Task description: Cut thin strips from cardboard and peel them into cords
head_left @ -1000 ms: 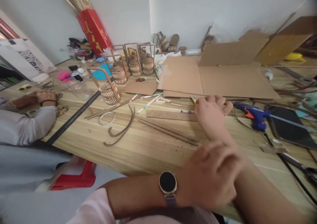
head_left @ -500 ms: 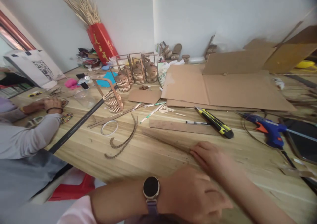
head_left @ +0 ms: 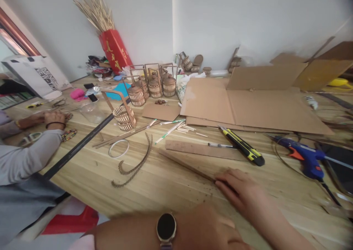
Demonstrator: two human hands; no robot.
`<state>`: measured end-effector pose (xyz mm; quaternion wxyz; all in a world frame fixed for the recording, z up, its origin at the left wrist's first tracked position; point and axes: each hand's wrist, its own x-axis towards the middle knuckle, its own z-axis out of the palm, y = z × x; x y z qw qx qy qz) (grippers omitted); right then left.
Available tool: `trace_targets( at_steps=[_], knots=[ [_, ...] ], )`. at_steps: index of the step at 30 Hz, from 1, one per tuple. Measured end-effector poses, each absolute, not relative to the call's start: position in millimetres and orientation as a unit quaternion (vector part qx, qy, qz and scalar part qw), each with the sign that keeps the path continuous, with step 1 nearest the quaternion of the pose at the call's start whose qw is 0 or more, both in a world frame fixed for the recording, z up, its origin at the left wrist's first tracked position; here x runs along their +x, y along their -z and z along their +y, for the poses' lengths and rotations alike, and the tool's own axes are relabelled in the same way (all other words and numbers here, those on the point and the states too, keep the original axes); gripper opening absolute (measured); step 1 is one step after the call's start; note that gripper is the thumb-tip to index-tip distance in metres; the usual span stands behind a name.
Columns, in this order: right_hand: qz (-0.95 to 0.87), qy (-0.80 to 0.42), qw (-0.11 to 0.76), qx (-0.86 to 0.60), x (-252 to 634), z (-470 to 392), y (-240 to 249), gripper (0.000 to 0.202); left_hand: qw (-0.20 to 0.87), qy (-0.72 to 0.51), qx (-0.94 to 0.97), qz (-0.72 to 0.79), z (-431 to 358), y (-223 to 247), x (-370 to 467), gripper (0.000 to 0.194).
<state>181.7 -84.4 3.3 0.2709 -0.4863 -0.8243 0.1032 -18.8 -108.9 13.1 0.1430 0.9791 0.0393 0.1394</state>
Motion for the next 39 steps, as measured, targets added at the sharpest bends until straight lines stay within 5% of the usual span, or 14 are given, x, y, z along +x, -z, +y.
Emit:
trace_targets(
  at_steps=[5,11,15,21,26,32,39],
  knots=[
    [-0.664,-0.279,0.358,-0.594,181.2,-87.0,-23.8,0.042,0.24,-0.224,0.928,0.174,-113.5,-15.2,-16.8,0.023],
    [-0.465,-0.521,0.453,-0.554,169.9,-92.8,-39.0,0.054,0.568,-0.317,0.64,0.41,-96.0,-28.9,-8.3,0.023],
    [-0.392,-0.594,0.474,-0.519,167.3,-94.8,-41.7,0.053,0.727,-0.275,0.515,0.361,-81.6,-37.7,-2.4,0.024],
    [-0.379,-0.639,0.46,-0.486,168.5,-97.5,-36.0,0.05,0.816,-0.254,0.425,0.299,-76.4,-39.9,-0.8,0.051],
    [-0.459,-0.507,0.471,-0.557,168.2,-101.3,-33.2,0.057,0.832,-0.273,0.367,0.313,-69.7,-37.0,-8.4,0.049],
    [-0.71,-0.207,0.438,-0.511,167.2,-109.0,-36.3,0.015,0.817,-0.332,0.322,0.343,-63.4,-38.5,-12.2,0.05],
    [-0.774,-0.093,0.427,-0.457,164.1,-111.0,-38.6,0.015,0.812,-0.342,0.304,0.362,-65.9,-36.5,-10.1,0.051]
  ],
)
